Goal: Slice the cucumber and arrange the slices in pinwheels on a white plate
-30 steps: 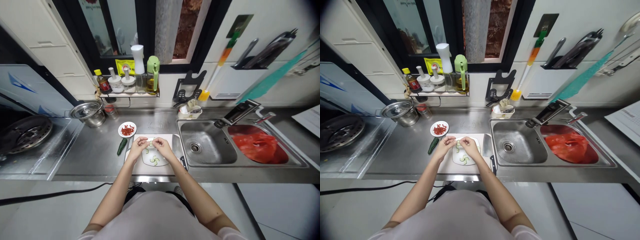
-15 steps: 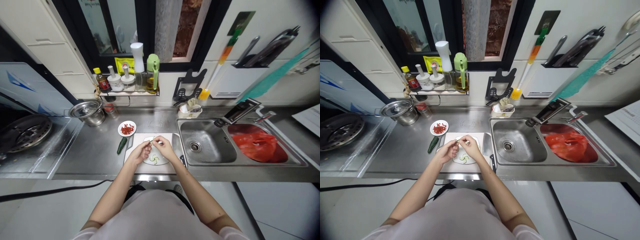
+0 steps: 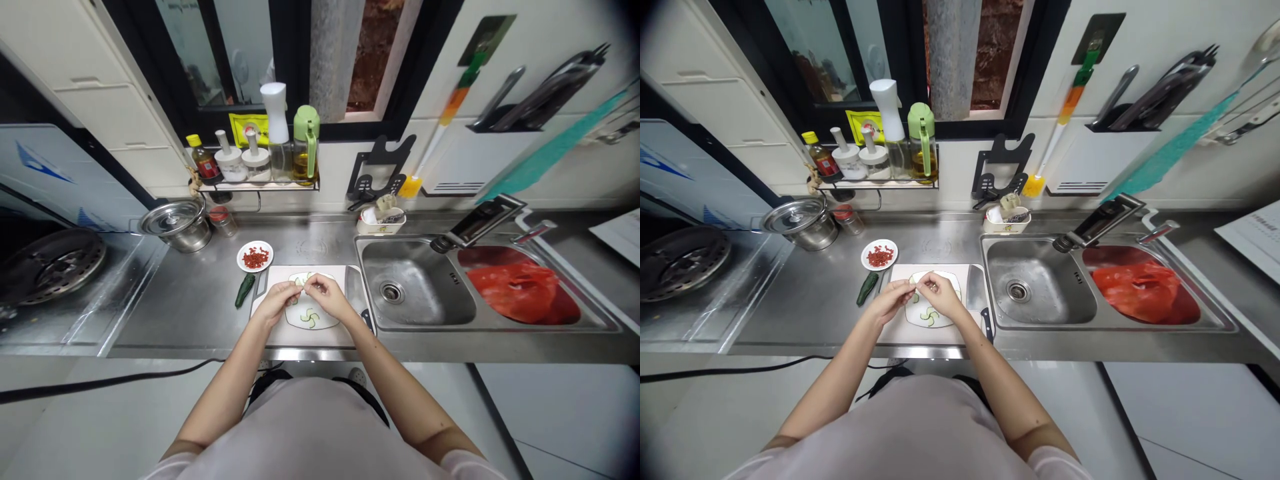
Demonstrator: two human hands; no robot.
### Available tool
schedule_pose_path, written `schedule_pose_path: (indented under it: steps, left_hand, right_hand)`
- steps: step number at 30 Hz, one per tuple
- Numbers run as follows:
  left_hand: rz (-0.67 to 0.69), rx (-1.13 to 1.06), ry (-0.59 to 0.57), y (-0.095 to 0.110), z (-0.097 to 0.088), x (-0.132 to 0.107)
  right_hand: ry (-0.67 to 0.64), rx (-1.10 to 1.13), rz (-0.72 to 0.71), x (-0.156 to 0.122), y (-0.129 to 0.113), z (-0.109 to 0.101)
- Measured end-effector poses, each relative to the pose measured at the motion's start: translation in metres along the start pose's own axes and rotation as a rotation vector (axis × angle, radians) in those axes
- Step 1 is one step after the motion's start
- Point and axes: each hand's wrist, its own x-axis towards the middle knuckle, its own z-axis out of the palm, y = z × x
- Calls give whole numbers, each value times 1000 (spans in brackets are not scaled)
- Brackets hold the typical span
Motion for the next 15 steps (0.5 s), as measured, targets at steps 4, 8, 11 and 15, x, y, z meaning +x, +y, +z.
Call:
schedule_pose_path:
  steps: [4,8,11,15]
  left_hand:
    - [102,151,15,0,0,1]
    - [149,177,28,-1,0,1]
    - [172,188,39,-3,0,1]
    - [215,208,59,-4,0,1]
  right_hand:
    - [-7,5,14,0,2,0]
    - [4,65,53,0,3,3]
    - [21,84,90,1,4,6]
    - [47,94,133,2,8,9]
